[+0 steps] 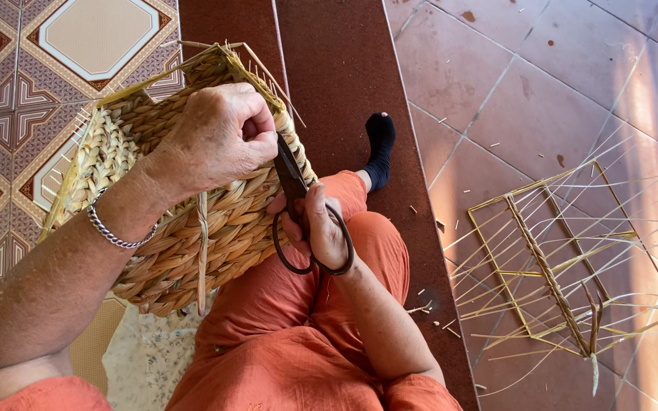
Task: The person trims excess woven material from the edges of a rectangular basket using shears. They rotate the basket to access different sides and cut protruding strands flush with the frame.
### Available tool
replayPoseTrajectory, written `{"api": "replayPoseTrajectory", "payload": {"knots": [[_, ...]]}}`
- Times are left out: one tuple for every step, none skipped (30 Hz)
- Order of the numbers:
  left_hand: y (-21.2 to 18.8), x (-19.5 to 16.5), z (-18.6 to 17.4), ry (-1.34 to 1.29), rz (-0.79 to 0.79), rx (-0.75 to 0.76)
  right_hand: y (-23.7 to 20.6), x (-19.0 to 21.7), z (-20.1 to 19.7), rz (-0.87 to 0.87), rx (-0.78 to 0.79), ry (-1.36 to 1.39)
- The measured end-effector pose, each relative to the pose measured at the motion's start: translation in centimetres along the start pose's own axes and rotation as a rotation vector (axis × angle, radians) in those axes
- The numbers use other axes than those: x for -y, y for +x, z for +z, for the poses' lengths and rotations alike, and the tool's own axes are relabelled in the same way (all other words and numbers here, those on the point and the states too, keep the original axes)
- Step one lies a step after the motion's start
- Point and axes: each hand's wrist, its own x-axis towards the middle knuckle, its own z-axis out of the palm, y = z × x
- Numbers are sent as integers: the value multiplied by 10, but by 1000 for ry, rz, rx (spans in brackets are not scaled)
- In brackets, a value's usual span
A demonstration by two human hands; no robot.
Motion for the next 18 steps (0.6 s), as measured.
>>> {"api": "replayPoseTrajectory", "payload": {"knots": [[0,0,0,-1,2,-5,1,0,2,0,-36,-36],[-1,-1,0,9,23,-23,0,1,3,-6,-43,-58],[-1,-1,0,18,44,-41,0,2,4,-12,-50,-79],[-1,-2,0,28,67,-58,-1,4,5,-19,-58,-100],[-1,-2,-1,9,61,-55,0,6,5,-20,-41,-81],[-2,-3,-2,-11,55,-50,-1,7,6,-21,-26,-62],[-2,-3,-2,-31,49,-45,-1,9,6,-21,-10,-42],[-2,-3,-3,-15,72,-56,0,11,5,7,13,19],[-3,-3,-3,-2,91,-65,0,12,5,38,36,82],[-4,-4,-3,11,109,-72,0,13,5,72,57,147],[-4,-4,-3,1,98,-69,0,13,6,52,43,107],[-4,-4,-2,-8,90,-68,0,12,6,29,30,64],[-4,-4,-2,-14,84,-71,0,10,6,3,18,19],[-5,-4,-2,-41,110,-76,1,8,6,-14,2,-1],[-5,-3,-3,-68,134,-80,0,5,5,-30,-15,-20],[-7,-3,-5,-98,155,-83,-2,2,5,-42,-33,-38],[-7,-1,-8,-141,66,-59,-5,0,3,-35,15,-40],[-7,3,-15,-185,-23,-33,-10,-1,-2,-27,62,-42]]}}
